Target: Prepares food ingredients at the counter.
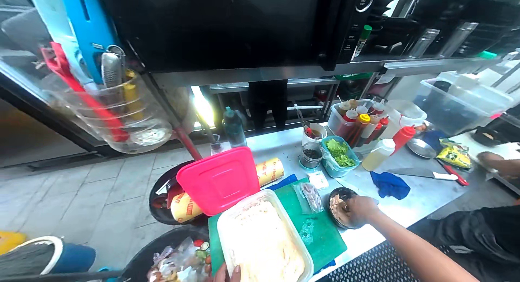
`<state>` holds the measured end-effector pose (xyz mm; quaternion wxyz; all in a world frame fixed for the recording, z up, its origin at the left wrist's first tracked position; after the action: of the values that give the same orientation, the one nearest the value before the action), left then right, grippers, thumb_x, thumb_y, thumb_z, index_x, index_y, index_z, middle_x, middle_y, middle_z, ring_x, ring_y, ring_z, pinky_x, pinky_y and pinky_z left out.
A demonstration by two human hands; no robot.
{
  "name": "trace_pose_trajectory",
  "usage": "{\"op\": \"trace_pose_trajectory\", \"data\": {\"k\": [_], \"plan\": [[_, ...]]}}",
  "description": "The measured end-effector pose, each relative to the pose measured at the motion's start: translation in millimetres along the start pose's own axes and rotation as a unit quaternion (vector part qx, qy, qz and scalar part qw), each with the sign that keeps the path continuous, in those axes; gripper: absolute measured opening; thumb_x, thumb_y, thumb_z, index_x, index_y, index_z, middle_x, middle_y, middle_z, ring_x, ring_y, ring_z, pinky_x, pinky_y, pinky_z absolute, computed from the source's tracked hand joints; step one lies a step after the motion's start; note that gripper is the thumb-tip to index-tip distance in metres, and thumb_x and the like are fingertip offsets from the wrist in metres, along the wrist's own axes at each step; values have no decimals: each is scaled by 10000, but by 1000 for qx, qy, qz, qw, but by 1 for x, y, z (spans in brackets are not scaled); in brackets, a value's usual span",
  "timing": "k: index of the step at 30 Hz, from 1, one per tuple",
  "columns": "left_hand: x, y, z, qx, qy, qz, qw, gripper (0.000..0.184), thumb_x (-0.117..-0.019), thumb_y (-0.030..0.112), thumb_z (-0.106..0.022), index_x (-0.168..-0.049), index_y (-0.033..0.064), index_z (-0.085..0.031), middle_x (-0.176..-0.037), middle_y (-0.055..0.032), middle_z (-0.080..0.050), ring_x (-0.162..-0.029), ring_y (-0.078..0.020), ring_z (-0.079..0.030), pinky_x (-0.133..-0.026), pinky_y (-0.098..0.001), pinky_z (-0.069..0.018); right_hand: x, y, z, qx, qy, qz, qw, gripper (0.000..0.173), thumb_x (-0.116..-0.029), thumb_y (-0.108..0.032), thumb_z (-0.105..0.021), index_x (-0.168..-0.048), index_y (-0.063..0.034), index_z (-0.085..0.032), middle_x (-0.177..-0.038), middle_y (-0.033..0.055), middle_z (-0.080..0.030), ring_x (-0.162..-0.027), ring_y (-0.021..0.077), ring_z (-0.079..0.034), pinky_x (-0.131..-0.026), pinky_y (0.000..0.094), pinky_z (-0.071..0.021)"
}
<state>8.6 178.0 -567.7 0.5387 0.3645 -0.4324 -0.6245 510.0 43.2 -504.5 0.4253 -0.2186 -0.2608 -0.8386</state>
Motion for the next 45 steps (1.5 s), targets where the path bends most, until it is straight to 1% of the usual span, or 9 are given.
{"op": "trace_pose_trajectory", "data": {"k": [7, 13, 22, 26, 29, 34, 39, 42, 45], "plan": [[1, -5, 2, -20, 2, 25, 999, 393, -994, 261, -623, -1280, -8, -641, -1123, -171, -686, -1027, -223, -678, -923, -428, -578, 37, -2, 55, -330, 92, 142, 929, 441, -737, -440, -837, -1068, -181, -703, -928, 31, -736, -852, 217, -719, -789, 524, -606], [0, -4, 3, -27, 22, 41, 999, 395, -982, 326, -627, -1282, 73, -673, -1153, -99, -689, -1028, -178, -682, -902, -413, -598, 92, -131, 76, -459, 20, 348, 817, 417, -834, -260, -828, -1221, -213, -679, -1041, -22, -742, -906, 130, -724, -808, 395, -641], [0, -3, 2, -21, 20, 57, 998, 409, -988, 410, -606, -1283, 136, -681, -1137, -39, -690, -982, -131, -687, -862, -373, -611, 106, -277, 30, -211, 2, 303, 929, 741, -789, -397, -804, -1430, -119, -557, -1254, 140, -677, -1109, 322, -683, -947, 567, -572], [0, -4, 1, -8, 19, 57, 998, 378, -987, 412, -614, -1266, 168, -689, -1124, -14, -684, -963, -109, -687, -832, -348, -620, 94, -296, -8, -109, -25, 267, 957, 887, -699, -323, -878, -1423, -11, -472, -1399, 276, -508, -1045, 445, -671, -824, 612, -598], [-1, -4, 1, -10, 16, 60, 998, 386, -985, 423, -615, -1266, 170, -690, -1124, 0, -684, -959, -99, -684, -838, -343, -616, 85, -307, 1, -171, 40, 329, 928, 512, -811, -156, -725, -1304, -73, -612, -1259, 184, -624, -1121, 345, -653, -916, 528, -582], [-1, -6, 0, -12, 21, 56, 998, 378, -987, 437, -606, -1259, 187, -692, -1107, 7, -685, -935, -92, -686, -816, -344, -623, 90, -330, 15, -180, 41, 390, 902, 731, -816, -373, -743, -1473, -126, -539, -1429, 123, -574, -1313, 310, -557, -1078, 519, -500], [-2, -6, 1, -21, 19, 59, 998, 387, -980, 449, -603, -1271, 208, -691, -1096, 16, -682, -914, -85, -683, -795, -333, -621, 92, -332, 6, -60, 77, 475, 874, 221, -900, -150, -661, -1110, -165, -729, -1179, 119, -681, -1127, 342, -641, -924, 538, -566], [-1, -7, 1, -20, 19, 61, 998, 389, -979, 460, -601, -1265, 214, -692, -1098, 23, -676, -903, -85, -679, -783, -332, -620, 91, -321, 23, -92, 83, 468, 875, 391, -807, -84, -695, -1191, -158, -700, -1242, 72, -684, -1219, 290, -612, -1003, 513, -544], [-1, -6, 2, -20, 15, 61, 998, 397, -980, 456, -598, -1273, 205, -690, -1113, 17, -672, -910, -86, -676, -791, -330, -617, 88, -315, 32, -134, 57, 411, 900, 597, -825, -239, -745, -1403, -195, -605, -1348, 67, -651, -1259, 264, -620, -1043, 520, -534]]}}
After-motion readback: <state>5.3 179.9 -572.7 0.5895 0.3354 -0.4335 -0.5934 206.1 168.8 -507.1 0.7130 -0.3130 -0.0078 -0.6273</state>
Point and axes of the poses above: each hand's wrist, its own x-axis away from the middle knuckle, its own z-axis out of the back of the hand, y = z × x, the point moved 4 cm from there along -x, towards the middle knuckle
